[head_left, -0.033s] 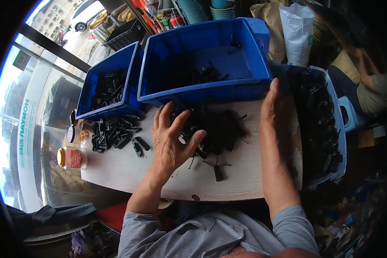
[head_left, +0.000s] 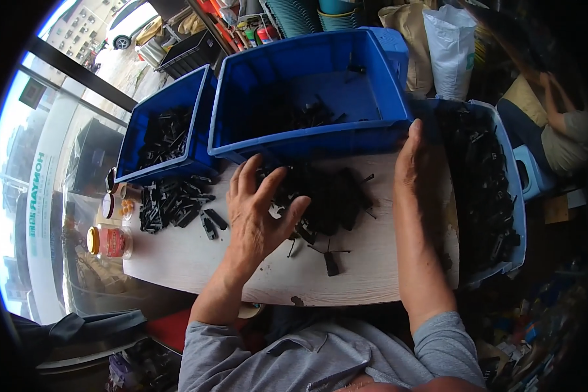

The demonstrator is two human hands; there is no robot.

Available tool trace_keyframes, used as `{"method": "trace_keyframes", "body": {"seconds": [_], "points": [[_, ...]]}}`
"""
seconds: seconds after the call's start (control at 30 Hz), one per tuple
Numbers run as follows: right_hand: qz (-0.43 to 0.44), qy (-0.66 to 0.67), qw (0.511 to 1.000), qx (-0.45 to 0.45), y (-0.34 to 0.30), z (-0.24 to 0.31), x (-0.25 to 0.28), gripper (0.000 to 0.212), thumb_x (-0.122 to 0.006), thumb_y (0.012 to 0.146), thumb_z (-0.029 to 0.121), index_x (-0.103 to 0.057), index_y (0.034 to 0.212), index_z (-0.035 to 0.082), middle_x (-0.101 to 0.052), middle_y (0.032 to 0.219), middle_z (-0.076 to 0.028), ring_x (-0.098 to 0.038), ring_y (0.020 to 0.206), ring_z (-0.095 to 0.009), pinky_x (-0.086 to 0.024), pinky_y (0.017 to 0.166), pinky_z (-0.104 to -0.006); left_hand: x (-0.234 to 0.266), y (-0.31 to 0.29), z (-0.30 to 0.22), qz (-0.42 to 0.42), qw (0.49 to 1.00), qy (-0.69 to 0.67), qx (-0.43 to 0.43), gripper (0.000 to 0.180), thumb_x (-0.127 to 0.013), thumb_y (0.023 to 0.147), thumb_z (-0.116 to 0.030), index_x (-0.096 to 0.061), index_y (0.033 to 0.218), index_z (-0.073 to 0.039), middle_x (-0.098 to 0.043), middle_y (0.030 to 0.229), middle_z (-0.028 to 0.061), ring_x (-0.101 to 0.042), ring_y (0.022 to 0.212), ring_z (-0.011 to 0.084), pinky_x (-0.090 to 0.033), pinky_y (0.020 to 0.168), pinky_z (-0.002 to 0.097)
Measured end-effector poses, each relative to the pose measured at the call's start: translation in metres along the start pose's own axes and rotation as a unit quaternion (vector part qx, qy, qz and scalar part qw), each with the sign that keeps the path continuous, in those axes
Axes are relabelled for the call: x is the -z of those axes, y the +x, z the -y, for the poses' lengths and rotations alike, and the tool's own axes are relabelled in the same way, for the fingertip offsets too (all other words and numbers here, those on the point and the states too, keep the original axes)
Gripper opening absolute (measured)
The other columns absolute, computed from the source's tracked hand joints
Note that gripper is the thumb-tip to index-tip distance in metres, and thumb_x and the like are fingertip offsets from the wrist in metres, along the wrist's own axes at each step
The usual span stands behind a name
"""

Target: Sorting and organizing small black plastic components from bins onto a workstation.

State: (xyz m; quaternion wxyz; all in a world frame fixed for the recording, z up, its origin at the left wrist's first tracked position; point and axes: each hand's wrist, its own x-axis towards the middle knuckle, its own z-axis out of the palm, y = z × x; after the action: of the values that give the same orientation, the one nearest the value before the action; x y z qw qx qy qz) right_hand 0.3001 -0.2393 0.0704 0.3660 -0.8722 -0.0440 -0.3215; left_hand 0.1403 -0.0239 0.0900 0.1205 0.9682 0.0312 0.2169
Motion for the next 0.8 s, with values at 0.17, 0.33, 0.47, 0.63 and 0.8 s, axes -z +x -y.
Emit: {"method": "trace_keyframes", "body": {"seconds": [0.17,0.33,0.47,0.63,0.8], "points": [[-0.012,-0.05,0.998,0.028,0.0,0.003,0.0,0.048,-0.036,0.1,0.037,-0.064,0.107,-0.001,-0.065,0.104,-0.024,-0.064,0.091,-0.039,-0.051,0.08,-0.0422,0.023,0.056,0.001,-0.062,0.985,-0.107,-0.119,0.038,-0.076,0.077,-0.018,-0.065,0.111,-0.005,-0.061,0.117,0.0173,-0.059,0.103,0.0356,-0.05,0.088,0.0423],[0.062,0.007,0.997,-0.045,0.001,0.008,0.008,0.055,-0.034,0.101,0.043,-0.065,0.106,-0.002,-0.067,0.095,-0.024,-0.066,0.084,-0.038,-0.051,0.072,-0.042,-0.01,0.156,-0.003,-0.002,0.98,-0.076,-0.186,0.04,-0.07,0.081,-0.023,-0.064,0.117,-0.006,-0.059,0.123,0.0181,-0.059,0.108,0.038,-0.05,0.09,0.0423],[0.156,0.086,0.969,-0.17,-0.004,0.003,-0.002,0.059,-0.032,0.101,0.047,-0.065,0.106,-0.002,-0.067,0.09,-0.024,-0.066,0.082,-0.039,-0.051,0.07,-0.042,-0.074,0.233,0.006,0.118,0.967,0.071,-0.214,0.052,-0.067,0.085,-0.03,-0.054,0.133,-0.014,-0.051,0.136,0.0168,-0.057,0.117,0.0349,-0.049,0.096,0.0441],[0.1,0.165,0.962,-0.193,-0.004,0.011,0.004,0.059,-0.031,0.101,0.048,-0.065,0.105,0.0,-0.065,0.092,-0.023,-0.065,0.084,-0.037,-0.049,0.072,-0.04,-0.121,0.271,-0.018,0.242,0.938,0.16,-0.189,0.059,-0.066,0.085,-0.043,-0.052,0.134,-0.015,-0.047,0.139,0.0175,-0.056,0.12,0.0343,-0.049,0.096,0.0452],[0.137,0.156,0.957,-0.201,-0.002,0.007,0.003,0.058,-0.035,0.1,0.049,-0.06,0.117,0.0,-0.063,0.109,-0.022,-0.061,0.1,-0.035,-0.047,0.084,-0.0385,-0.139,0.272,-0.002,0.294,0.926,0.168,-0.169,0.041,-0.061,0.082,-0.029,-0.063,0.12,-0.015,-0.065,0.114,0.0153,-0.064,0.108,0.0308,-0.053,0.087,0.043]]}}
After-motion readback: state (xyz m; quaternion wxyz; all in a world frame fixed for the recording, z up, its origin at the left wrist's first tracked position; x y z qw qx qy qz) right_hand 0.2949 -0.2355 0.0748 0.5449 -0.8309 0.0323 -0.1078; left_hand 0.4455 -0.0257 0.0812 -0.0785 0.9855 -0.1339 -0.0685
